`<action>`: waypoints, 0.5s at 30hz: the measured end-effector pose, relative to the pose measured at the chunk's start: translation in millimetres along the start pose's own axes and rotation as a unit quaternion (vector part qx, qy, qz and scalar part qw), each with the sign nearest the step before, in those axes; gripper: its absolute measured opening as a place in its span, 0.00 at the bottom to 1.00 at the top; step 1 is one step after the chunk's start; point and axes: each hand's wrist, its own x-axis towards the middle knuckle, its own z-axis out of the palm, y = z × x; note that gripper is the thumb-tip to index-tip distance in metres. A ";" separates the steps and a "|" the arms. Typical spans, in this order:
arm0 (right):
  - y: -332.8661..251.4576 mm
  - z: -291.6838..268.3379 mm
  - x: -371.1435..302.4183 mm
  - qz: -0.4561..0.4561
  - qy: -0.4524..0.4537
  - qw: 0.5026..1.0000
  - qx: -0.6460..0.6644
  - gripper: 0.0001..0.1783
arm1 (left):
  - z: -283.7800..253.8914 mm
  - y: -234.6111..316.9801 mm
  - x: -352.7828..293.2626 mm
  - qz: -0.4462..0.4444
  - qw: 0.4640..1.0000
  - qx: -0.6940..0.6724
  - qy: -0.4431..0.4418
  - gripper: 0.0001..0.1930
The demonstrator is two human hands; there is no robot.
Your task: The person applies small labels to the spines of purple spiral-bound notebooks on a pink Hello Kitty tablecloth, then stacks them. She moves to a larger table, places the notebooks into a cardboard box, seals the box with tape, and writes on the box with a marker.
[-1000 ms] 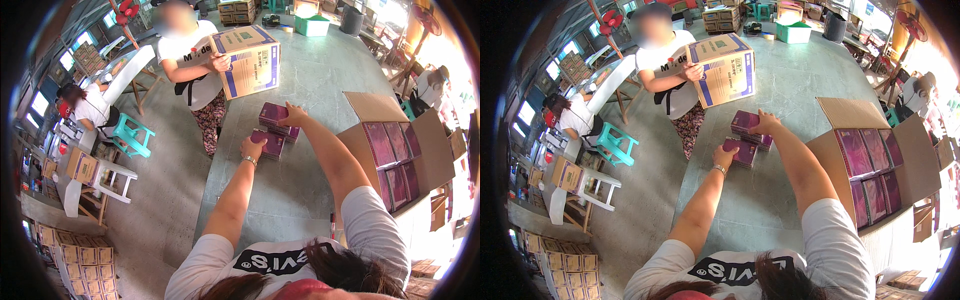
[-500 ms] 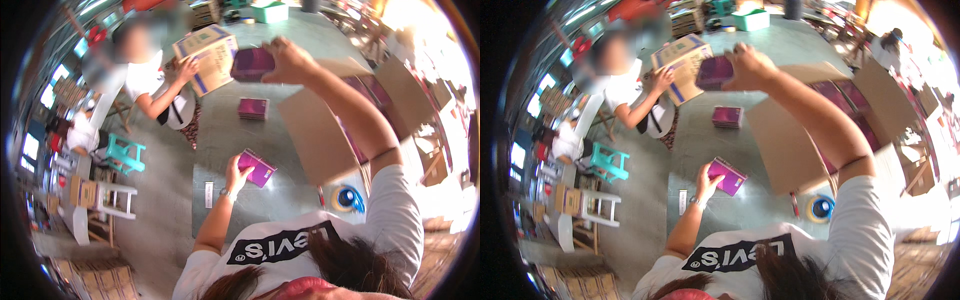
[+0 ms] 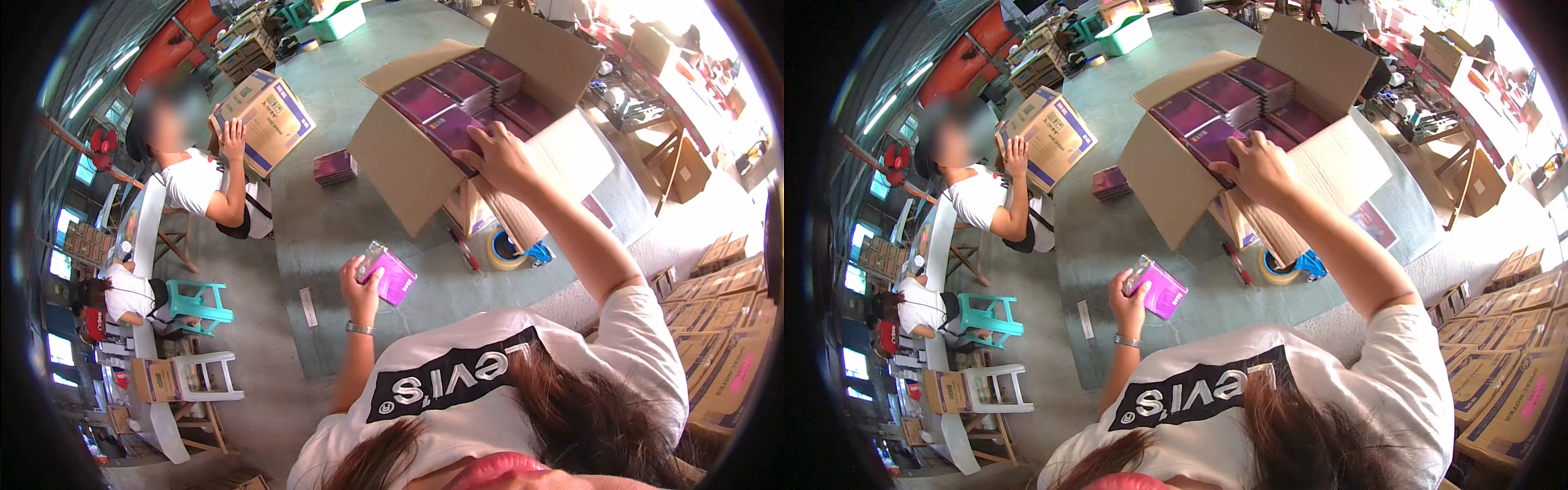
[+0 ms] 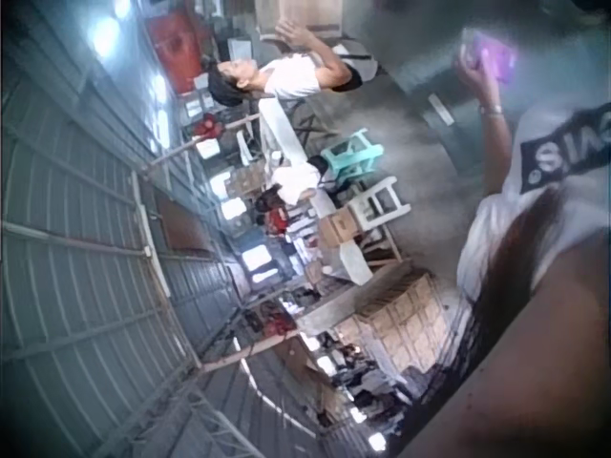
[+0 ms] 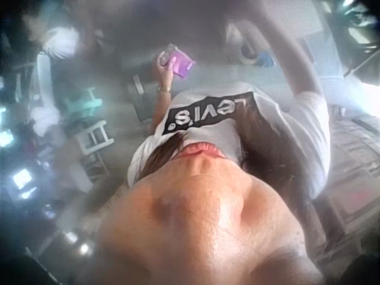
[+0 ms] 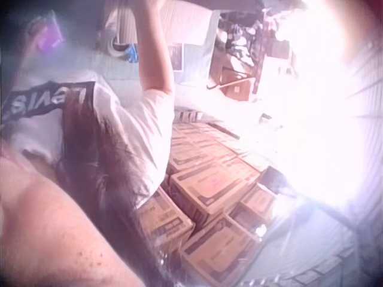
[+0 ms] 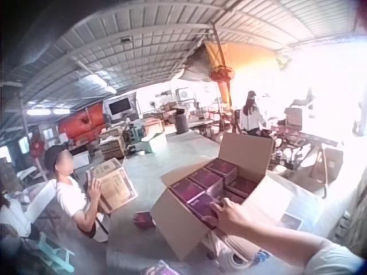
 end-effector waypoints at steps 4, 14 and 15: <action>-19.6 -22.3 -17.5 -0.209 0.096 0.972 -0.047 0.32 | -32.5 54.6 33.9 0.020 0.989 -0.143 0.040 0.19; -60.5 -100.7 -22.2 -0.323 0.195 0.868 0.323 0.52 | -59.2 222.0 123.3 0.224 0.872 -0.434 0.026 0.33; -51.5 -105.7 -15.2 -0.255 0.202 0.897 0.301 0.50 | -61.9 210.8 127.3 0.180 0.895 -0.408 0.026 0.32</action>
